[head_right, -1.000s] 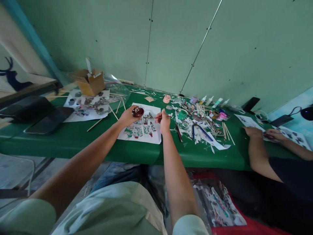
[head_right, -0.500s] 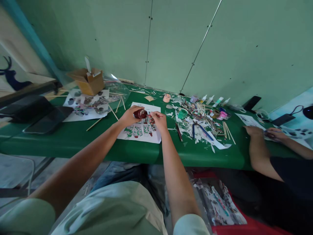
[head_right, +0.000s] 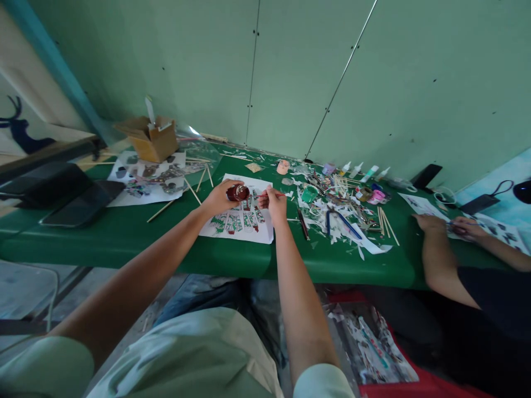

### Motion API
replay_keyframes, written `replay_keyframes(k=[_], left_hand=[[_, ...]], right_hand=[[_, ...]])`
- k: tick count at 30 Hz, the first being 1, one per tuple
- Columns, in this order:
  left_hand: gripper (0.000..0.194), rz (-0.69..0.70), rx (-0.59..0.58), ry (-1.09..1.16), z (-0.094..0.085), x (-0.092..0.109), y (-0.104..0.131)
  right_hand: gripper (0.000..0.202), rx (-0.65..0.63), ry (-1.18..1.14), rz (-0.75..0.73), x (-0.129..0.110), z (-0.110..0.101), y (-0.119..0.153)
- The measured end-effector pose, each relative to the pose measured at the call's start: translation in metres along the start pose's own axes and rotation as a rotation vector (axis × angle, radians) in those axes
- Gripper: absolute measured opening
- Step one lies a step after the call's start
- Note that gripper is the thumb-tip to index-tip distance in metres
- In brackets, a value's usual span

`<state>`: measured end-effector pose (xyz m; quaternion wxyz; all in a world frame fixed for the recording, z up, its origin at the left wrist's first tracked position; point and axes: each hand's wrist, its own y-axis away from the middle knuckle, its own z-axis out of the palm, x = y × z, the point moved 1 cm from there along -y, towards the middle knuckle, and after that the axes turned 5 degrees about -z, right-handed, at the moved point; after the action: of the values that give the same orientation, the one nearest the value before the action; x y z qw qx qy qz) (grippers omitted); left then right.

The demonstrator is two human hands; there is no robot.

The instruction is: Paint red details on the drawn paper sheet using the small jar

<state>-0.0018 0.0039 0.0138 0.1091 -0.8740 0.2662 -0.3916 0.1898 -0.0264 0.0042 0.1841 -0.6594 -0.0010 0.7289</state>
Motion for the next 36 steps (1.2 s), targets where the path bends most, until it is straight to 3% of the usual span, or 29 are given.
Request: replay_keyframes(k=[7,14,20,36], left_hand=[[0.062,0.011,0.007,-0.020,0.000,-0.003,-0.001],[0.061,-0.164,0.049,-0.071,0.000,-0.008,-0.001],[0.062,-0.222,0.055,-0.108,0.004,-0.015,-0.004],[0.062,-0.214,0.042,-0.101,0.004,-0.016,-0.004]], right_hand=[[0.043,0.053,0.025,-0.018,0.004,-0.002,-0.003],[0.046,0.076,0.237,-0.046,0.009,-0.004,-0.002],[0.045,0.081,0.422,-0.058,0.010,-0.004,0.000],[0.044,0.016,0.434,-0.102,0.010,-0.003,0.001]])
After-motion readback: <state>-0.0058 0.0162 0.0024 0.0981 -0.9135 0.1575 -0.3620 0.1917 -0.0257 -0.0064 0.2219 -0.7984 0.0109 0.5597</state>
